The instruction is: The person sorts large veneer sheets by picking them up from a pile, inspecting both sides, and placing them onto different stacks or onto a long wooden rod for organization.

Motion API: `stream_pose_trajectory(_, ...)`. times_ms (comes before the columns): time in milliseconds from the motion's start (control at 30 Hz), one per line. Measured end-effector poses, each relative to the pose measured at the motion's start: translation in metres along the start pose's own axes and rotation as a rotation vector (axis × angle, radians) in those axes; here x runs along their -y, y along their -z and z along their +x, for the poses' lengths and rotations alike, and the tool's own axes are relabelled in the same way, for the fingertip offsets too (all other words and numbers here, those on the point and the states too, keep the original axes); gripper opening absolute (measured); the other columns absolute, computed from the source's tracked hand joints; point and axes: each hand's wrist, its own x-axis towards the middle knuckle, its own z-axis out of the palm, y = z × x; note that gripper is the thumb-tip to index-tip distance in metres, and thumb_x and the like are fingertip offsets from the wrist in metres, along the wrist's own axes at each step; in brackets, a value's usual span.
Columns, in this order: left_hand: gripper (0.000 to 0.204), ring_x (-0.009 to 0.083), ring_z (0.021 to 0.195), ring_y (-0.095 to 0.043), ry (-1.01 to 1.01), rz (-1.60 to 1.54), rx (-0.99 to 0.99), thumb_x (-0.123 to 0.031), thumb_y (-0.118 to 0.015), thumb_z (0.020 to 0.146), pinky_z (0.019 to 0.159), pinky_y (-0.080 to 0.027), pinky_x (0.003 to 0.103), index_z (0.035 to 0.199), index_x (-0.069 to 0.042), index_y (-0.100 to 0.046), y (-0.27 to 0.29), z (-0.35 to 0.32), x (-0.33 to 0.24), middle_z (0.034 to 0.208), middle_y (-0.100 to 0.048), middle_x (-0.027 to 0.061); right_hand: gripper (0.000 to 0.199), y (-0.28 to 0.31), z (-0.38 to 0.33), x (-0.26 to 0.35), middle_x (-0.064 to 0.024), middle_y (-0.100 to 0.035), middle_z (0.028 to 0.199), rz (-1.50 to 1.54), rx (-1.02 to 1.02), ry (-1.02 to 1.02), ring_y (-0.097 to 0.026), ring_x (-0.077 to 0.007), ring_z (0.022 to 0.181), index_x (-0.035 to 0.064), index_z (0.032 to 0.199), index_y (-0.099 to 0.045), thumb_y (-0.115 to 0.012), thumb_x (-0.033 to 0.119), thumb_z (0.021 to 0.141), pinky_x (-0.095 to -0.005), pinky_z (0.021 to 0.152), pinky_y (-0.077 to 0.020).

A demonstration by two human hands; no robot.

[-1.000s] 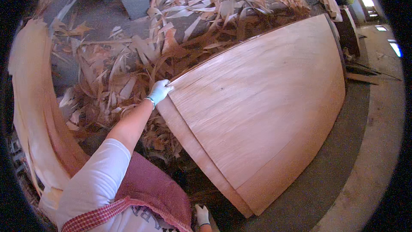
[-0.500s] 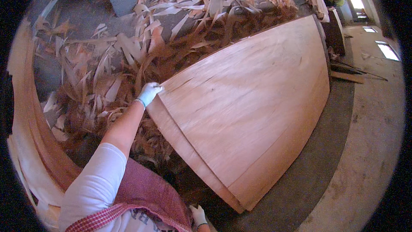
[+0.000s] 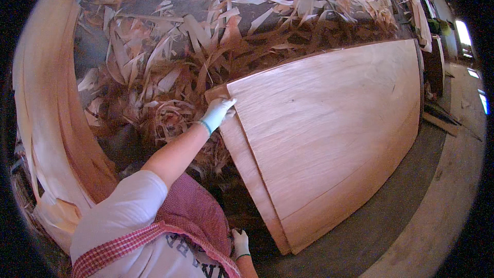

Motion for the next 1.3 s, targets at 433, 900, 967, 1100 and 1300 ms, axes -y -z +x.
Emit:
stream_pose_trajectory(433,0.014,0.0332,0.075,-0.059,-0.861,0.799,-0.169,-0.016,-0.058,0.084,0.065,-0.045,0.048,0.087,-0.006,-0.049,-0.025,-0.068,-0.020,0.080,-0.059,0.0134,0.040,0.013,0.019,0.007,-0.0129,-0.066,0.091,-0.154,-0.073,0.238,-0.063,-0.0204,0.071,-0.0014,0.114,-0.056,-0.059,0.030,0.088,-0.0321,0.057,-0.0481)
stream_pose_trajectory(900,0.043,0.0314,0.134,-0.033,-1.180,1.815,0.676,-0.037,-0.052,0.087,0.110,-0.022,0.050,0.124,-0.016,-0.055,-0.128,-0.146,0.138,0.141,-0.042,0.0121,0.026,0.117,0.072,0.102,-0.0277,-0.055,0.109,-0.284,-0.863,0.542,-0.057,-0.0424,0.097,0.0063,0.112,-0.055,-0.052,0.010,0.087,-0.0465,0.084,-0.0467)
stream_pose_trajectory(967,0.048,0.0337,0.137,-0.028,-1.135,1.947,0.731,-0.039,-0.050,0.089,0.110,-0.018,0.055,0.134,-0.021,-0.047,-0.150,-0.160,0.161,0.148,-0.034,0.0121,0.047,0.139,0.122,0.084,-0.0273,-0.041,0.132,-0.286,-0.829,0.456,-0.050,-0.0451,0.111,0.0155,0.131,-0.043,-0.053,0.008,0.085,-0.0483,0.091,-0.0449)
stream_pose_trajectory(1100,0.057,0.0395,0.140,-0.018,-0.818,2.253,0.729,-0.044,-0.045,0.093,0.106,-0.010,0.067,0.146,-0.033,-0.027,-0.202,-0.181,0.183,0.156,-0.015,0.0103,0.065,0.171,0.184,0.097,-0.0229,-0.024,0.148,-0.382,-0.608,0.244,-0.037,-0.0453,0.128,0.0254,0.142,-0.030,-0.055,0.006,0.085,-0.0508,0.101,-0.0397)
stream_pose_trajectory(1300,0.059,0.0419,0.140,-0.016,-0.766,2.422,0.626,-0.042,-0.049,0.090,0.106,-0.011,0.067,0.145,-0.033,-0.029,-0.220,-0.182,0.210,0.156,-0.015,0.0118,0.065,0.179,0.227,0.074,-0.0235,-0.024,0.148,-0.334,-0.453,0.405,-0.041,-0.0476,0.123,0.0292,0.143,-0.027,-0.052,0.011,0.085,-0.0528,0.098,-0.0414)
